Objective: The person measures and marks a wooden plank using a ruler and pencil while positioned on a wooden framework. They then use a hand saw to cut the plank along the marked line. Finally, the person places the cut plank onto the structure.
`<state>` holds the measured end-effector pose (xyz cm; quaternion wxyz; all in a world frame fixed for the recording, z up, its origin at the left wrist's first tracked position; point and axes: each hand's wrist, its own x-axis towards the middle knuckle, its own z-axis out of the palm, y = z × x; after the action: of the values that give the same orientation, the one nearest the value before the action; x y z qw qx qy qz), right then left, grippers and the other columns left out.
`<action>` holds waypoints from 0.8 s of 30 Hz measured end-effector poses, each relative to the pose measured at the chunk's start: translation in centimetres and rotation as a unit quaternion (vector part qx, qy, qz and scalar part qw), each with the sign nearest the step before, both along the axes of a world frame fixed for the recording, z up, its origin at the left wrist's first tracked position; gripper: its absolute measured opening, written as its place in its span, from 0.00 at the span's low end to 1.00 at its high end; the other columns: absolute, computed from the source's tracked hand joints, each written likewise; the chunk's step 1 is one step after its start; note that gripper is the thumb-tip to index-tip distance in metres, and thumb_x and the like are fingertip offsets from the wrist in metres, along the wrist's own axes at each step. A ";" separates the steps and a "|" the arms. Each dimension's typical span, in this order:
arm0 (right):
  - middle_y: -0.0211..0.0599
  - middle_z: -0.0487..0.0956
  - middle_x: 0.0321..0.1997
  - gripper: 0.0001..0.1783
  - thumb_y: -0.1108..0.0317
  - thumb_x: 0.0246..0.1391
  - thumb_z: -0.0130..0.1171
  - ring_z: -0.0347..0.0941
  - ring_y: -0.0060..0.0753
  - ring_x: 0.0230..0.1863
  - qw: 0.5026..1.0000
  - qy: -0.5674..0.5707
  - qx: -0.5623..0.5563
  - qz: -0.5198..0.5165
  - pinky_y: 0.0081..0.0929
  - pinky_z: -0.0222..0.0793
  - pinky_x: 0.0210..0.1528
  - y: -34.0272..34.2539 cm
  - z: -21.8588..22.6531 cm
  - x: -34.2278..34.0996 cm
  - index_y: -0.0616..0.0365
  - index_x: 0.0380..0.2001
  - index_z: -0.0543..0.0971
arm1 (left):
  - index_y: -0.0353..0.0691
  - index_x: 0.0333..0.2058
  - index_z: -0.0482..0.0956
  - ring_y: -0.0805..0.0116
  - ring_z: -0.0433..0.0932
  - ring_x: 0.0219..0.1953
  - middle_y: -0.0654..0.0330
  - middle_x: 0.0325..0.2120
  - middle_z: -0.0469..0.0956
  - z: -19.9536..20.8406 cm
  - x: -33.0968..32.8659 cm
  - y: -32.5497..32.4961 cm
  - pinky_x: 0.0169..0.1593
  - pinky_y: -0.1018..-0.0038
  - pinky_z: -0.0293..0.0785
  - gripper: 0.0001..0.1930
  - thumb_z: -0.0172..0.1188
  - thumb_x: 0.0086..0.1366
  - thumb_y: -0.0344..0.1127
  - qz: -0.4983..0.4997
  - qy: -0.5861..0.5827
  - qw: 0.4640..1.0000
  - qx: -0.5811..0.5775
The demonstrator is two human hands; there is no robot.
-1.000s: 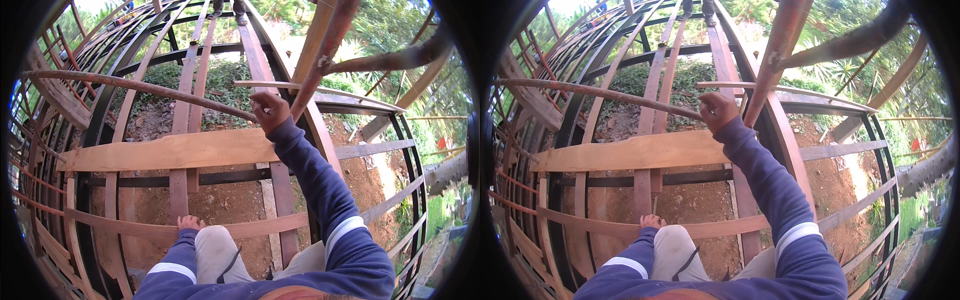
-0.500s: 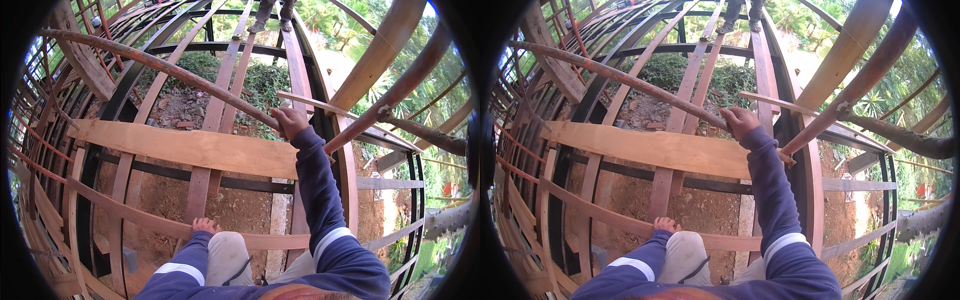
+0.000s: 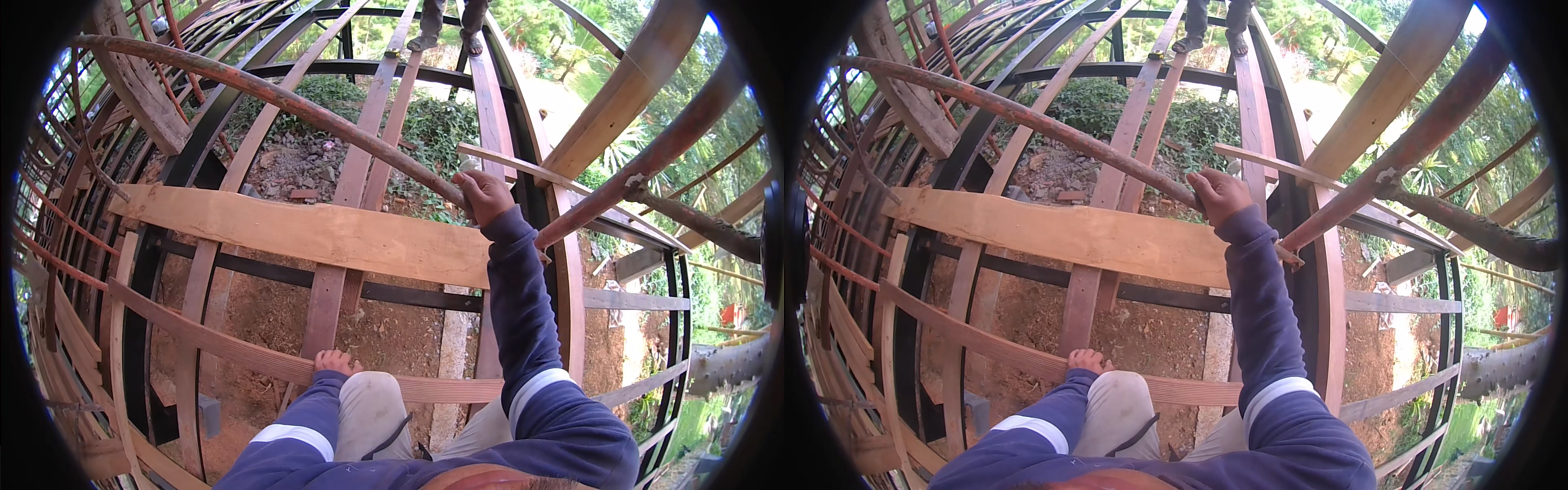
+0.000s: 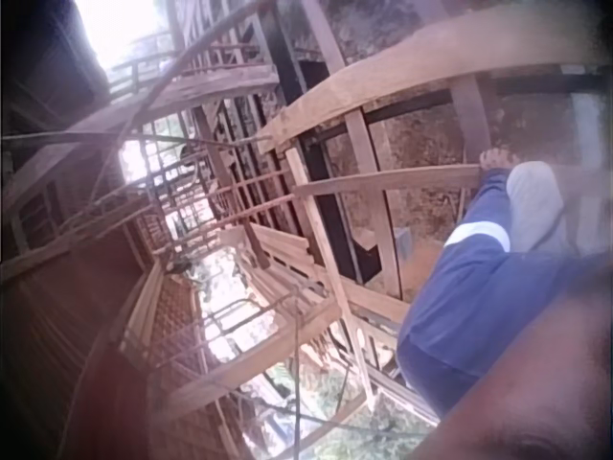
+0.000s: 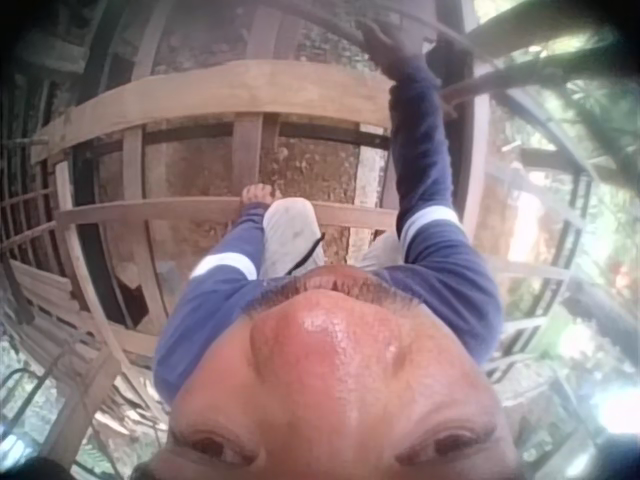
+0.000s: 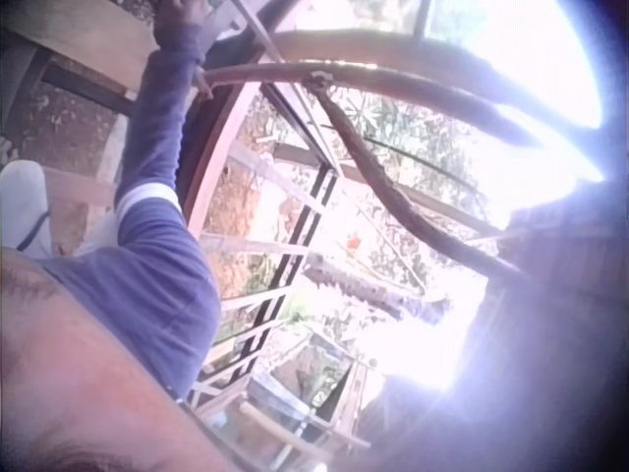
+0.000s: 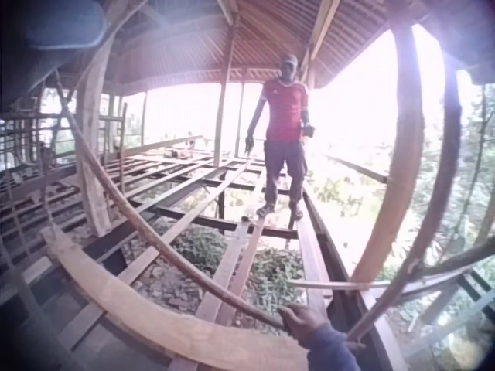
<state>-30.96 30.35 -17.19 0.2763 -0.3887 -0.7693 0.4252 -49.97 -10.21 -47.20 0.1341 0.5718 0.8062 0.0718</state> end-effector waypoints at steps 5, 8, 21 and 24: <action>0.26 0.71 0.15 0.21 0.53 0.69 0.48 0.67 0.18 0.13 0.999 -0.027 0.036 0.001 0.21 0.62 0.16 0.0 0.0 0.0 0.60 0.39 0.80 | 0.47 0.24 0.85 0.60 0.78 0.40 0.58 0.28 0.81 0.2 0.1 0.0 0.55 0.59 0.65 0.14 0.65 0.48 0.51 -0.003 0.020 0.998 0.053; 0.27 0.71 0.15 0.21 0.53 0.70 0.47 0.67 0.19 0.13 0.998 -0.031 0.058 0.008 0.22 0.61 0.16 0.1 0.0 0.1 0.60 0.38 0.80 | 0.46 0.24 0.85 0.59 0.79 0.40 0.58 0.29 0.82 0.1 0.1 -0.1 0.55 0.59 0.65 0.15 0.64 0.48 0.51 0.000 0.012 0.999 0.051; 0.37 0.78 0.19 0.23 0.48 0.66 0.48 0.77 0.35 0.24 0.997 -0.060 0.044 -0.034 0.36 0.70 0.31 -0.8 0.8 -0.2 0.55 0.36 0.83 | 0.46 0.28 0.86 0.59 0.78 0.42 0.57 0.32 0.84 0.6 0.2 0.0 0.56 0.59 0.64 0.17 0.63 0.49 0.53 0.010 0.005 1.000 0.004; 0.37 0.77 0.20 0.23 0.48 0.66 0.49 0.76 0.35 0.24 0.995 -0.084 0.041 -0.021 0.36 0.69 0.31 -0.6 1.2 -0.2 0.56 0.36 0.82 | 0.46 0.25 0.85 0.56 0.78 0.41 0.57 0.30 0.83 0.4 0.0 -0.2 0.55 0.58 0.65 0.16 0.64 0.48 0.52 0.010 0.005 1.000 0.020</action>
<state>-31.17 29.73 -16.02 0.2349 -0.4276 -0.7982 0.3534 -49.97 -10.41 -46.76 0.1181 0.5668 0.8108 0.0861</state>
